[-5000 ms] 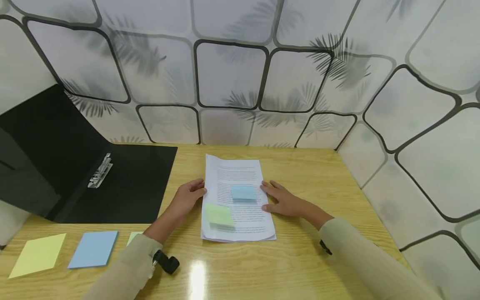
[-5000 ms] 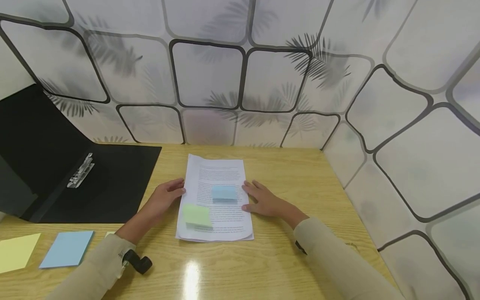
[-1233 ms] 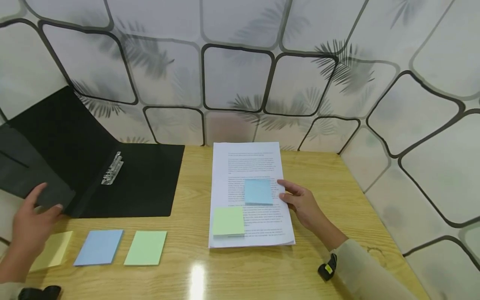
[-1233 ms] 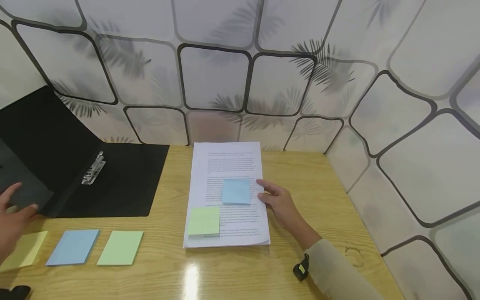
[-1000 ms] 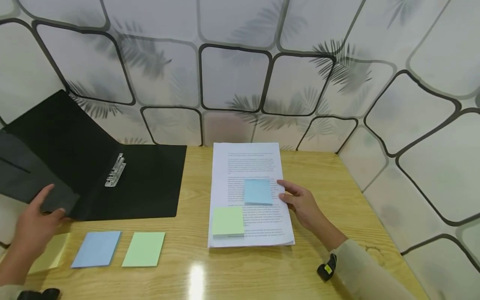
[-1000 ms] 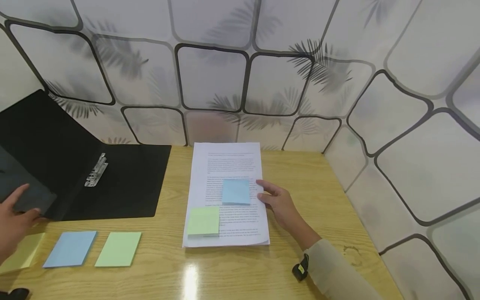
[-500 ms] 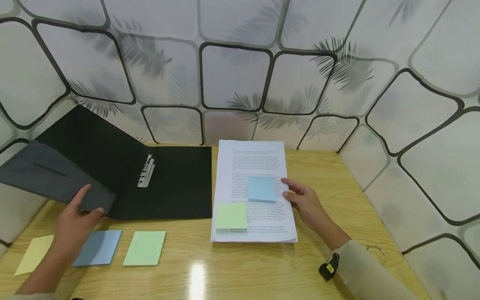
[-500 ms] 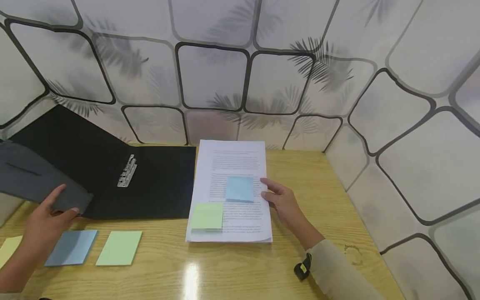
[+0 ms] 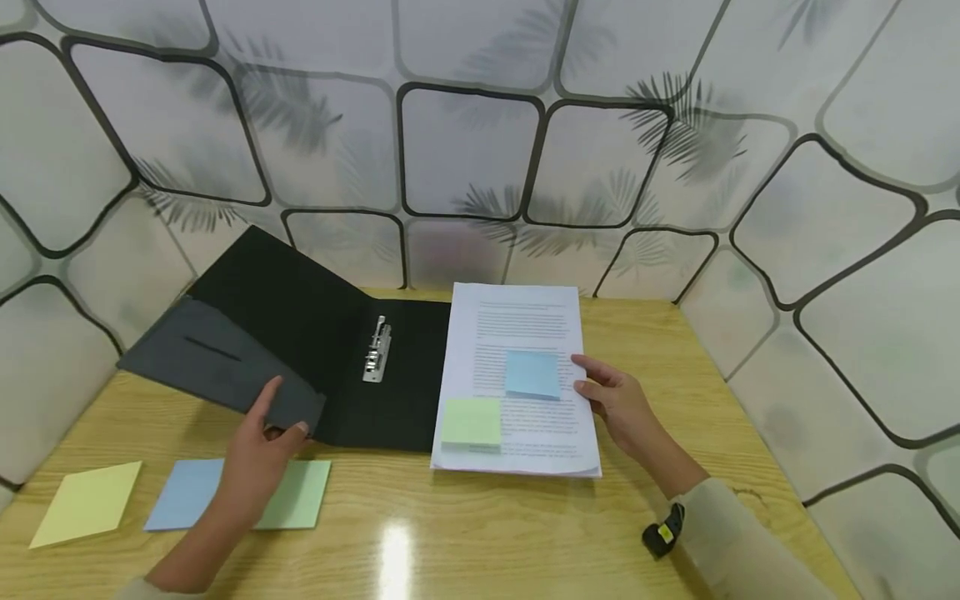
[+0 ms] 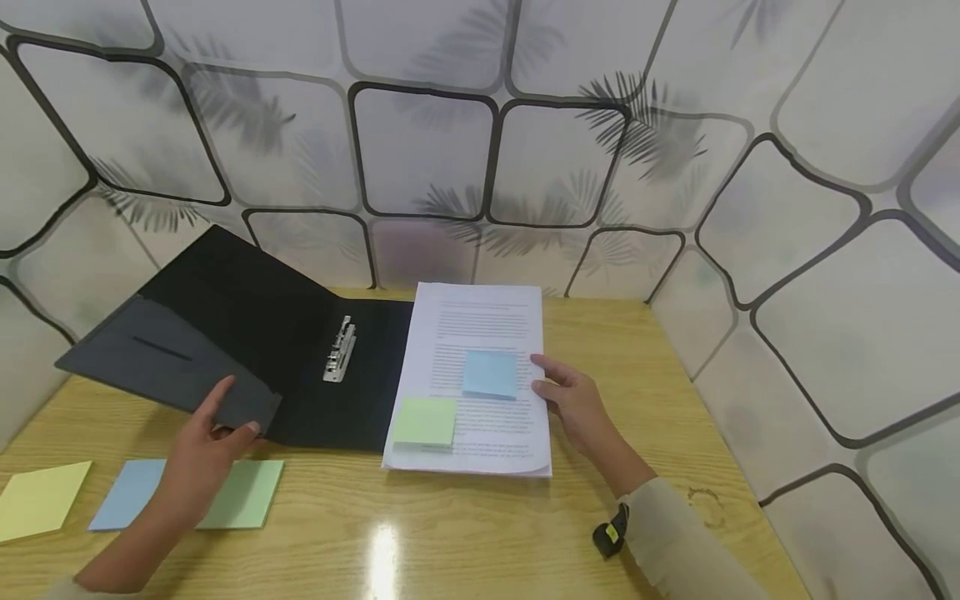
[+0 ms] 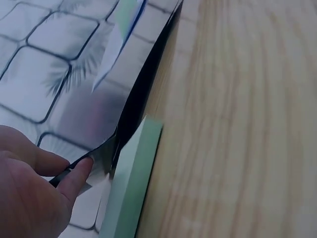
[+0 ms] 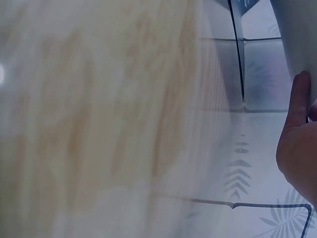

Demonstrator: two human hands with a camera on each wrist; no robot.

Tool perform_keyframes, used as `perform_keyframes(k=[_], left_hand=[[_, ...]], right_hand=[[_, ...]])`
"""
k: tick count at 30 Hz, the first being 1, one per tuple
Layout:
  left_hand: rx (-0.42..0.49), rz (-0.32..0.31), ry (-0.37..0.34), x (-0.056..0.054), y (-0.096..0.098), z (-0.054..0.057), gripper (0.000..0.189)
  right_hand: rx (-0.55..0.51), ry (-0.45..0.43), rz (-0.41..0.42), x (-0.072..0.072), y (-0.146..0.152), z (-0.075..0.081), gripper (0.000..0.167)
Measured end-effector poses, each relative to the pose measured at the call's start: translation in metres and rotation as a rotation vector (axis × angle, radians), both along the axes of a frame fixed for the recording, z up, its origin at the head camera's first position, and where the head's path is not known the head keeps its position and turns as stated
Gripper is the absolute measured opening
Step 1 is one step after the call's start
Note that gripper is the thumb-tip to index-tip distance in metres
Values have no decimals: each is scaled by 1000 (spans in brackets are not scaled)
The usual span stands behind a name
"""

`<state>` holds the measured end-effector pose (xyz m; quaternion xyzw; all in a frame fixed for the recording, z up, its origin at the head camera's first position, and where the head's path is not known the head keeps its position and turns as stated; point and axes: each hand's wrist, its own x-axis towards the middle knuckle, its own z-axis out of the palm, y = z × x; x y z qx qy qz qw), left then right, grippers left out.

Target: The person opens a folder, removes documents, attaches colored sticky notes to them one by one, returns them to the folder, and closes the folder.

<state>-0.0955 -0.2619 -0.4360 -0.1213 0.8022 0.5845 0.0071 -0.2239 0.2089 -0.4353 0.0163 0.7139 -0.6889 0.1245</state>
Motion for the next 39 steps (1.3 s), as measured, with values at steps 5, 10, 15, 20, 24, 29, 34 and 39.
perform_keyframes(k=[5, 10, 15, 20, 24, 29, 34, 39], left_hand=[[23, -27, -71, -2, 29, -3, 83], [77, -50, -73, 1, 55, -10, 83], [117, -55, -75, 4, 72, -11, 83], [164, -39, -92, 5, 80, -13, 83], [184, -26, -103, 5, 84, -15, 84], [195, -8, -75, 6, 86, -18, 84], [217, 3, -67, 7, 87, -17, 84], [214, 9, -63, 8, 87, -17, 84]], right_hand=[[23, -14, -7, -3, 7, -2, 52], [62, -28, 9, -5, 10, -5, 52], [103, -42, 33, -7, 11, -7, 52], [97, -66, 39, -8, 9, -10, 52], [91, -87, 36, -9, 6, -11, 53], [102, -102, 17, -12, 3, -13, 52], [121, -105, 10, -13, 1, -14, 52], [123, -105, 21, -13, 0, -15, 52]])
